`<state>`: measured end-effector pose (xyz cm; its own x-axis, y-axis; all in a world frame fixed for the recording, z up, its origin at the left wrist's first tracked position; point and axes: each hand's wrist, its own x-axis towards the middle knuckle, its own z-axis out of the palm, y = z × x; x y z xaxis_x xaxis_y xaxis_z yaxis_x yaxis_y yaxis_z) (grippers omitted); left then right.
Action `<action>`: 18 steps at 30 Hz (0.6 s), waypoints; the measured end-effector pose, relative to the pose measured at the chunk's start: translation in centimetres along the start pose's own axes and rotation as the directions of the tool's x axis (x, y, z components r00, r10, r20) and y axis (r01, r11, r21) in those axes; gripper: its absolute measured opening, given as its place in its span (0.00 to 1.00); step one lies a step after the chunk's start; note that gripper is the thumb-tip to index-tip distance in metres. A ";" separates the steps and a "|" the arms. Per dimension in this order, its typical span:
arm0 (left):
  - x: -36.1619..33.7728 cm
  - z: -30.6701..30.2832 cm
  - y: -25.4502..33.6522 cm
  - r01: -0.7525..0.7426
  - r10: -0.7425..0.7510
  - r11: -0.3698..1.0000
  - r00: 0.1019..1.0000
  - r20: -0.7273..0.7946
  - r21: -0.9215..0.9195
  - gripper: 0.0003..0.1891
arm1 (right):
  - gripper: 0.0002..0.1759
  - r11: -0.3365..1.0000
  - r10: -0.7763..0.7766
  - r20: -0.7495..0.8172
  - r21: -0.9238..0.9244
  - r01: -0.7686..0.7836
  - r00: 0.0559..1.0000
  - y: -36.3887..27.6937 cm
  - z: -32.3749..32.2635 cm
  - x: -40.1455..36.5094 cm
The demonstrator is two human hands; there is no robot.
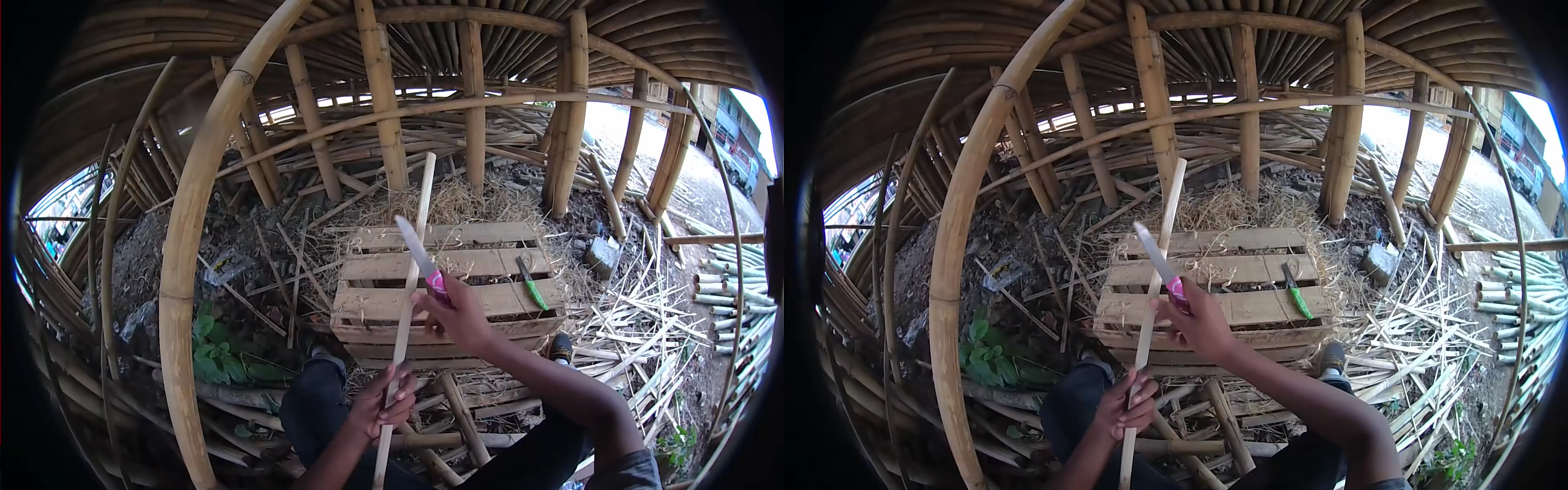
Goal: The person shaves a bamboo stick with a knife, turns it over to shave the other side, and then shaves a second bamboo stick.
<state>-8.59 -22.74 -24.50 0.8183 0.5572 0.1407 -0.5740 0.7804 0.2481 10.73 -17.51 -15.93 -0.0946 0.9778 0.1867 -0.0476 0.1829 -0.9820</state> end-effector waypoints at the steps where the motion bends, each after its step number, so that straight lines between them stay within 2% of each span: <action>1: 0.3 -0.6 0.0 0.010 -0.006 0.995 0.999 0.033 -0.103 0.16 | 0.09 0.948 -0.032 0.012 -0.315 0.034 0.999 0.5 -0.9 -0.4; 2: 0.3 -0.4 -0.2 -0.039 0.035 0.997 0.997 -0.064 -0.064 0.13 | 0.19 0.839 -0.123 0.029 -0.530 0.120 0.992 1.2 -2.0 -0.6; 3: 0.4 -0.5 -0.1 -0.041 0.036 0.996 0.997 -0.066 -0.077 0.13 | 0.19 0.838 -0.111 0.031 -0.535 0.110 0.993 1.5 -2.9 -0.8; 5: 0.4 -0.9 -0.1 0.013 0.017 0.985 0.985 -0.172 0.173 0.15 | 0.19 0.472 -0.253 0.220 -0.822 0.319 0.942 1.7 -3.9 -1.4; 6: 0.6 -0.9 -0.3 0.027 0.019 0.980 0.973 -0.228 0.198 0.17 | 0.21 0.504 -0.291 0.258 -0.777 0.377 0.921 2.2 -3.8 -1.5; 7: 0.8 -0.7 -0.6 0.033 0.012 0.982 0.971 -0.237 0.184 0.17 | 0.21 0.511 -0.276 0.253 -0.778 0.365 0.927 2.6 -3.8 -1.5; 9: 1.0 -0.2 -1.2 0.046 0.072 0.954 0.923 -0.378 0.295 0.20 | 0.20 0.527 -0.053 0.324 -0.794 0.302 0.944 3.7 -3.7 -1.6; 10: 1.1 -0.3 -1.6 0.062 0.136 0.897 0.903 -0.408 0.437 0.22 | 0.21 0.558 -0.015 0.325 -0.782 0.278 0.946 4.2 -3.6 -1.7; 13: 0.6 -1.5 -2.2 0.080 0.135 0.893 0.892 -0.431 0.443 0.21 | 0.22 0.613 0.078 0.385 -0.746 0.260 0.920 5.0 -3.6 -2.0; 14: 0.6 -1.0 -2.4 0.058 0.168 0.879 0.891 -0.421 0.473 0.19 | 0.24 0.617 -0.036 0.407 -0.709 0.341 0.913 5.8 -3.5 -2.1; 15: 0.5 -1.1 -2.6 0.063 0.159 0.886 0.889 -0.429 0.459 0.19 | 0.24 0.621 -0.020 0.404 -0.712 0.328 0.915 6.1 -3.5 -2.1; 17: 0.3 -1.3 -3.0 0.043 0.241 0.832 0.869 -0.432 0.552 0.18 | 0.24 0.521 -0.061 0.426 -0.758 0.393 0.903 6.7 -3.3 -2.2; 18: 0.3 -0.9 -3.2 0.031 0.291 0.800 0.853 -0.432 0.599 0.17 | 0.24 0.480 -0.192 0.462 -0.726 0.493 0.866 6.9 -3.4 -1.8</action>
<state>-6.52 -24.79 -26.14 0.5192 0.8253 -0.2221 -0.4171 0.4715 0.7770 13.93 -17.62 -23.10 -0.5318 0.7649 0.3634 0.6524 0.6437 -0.4001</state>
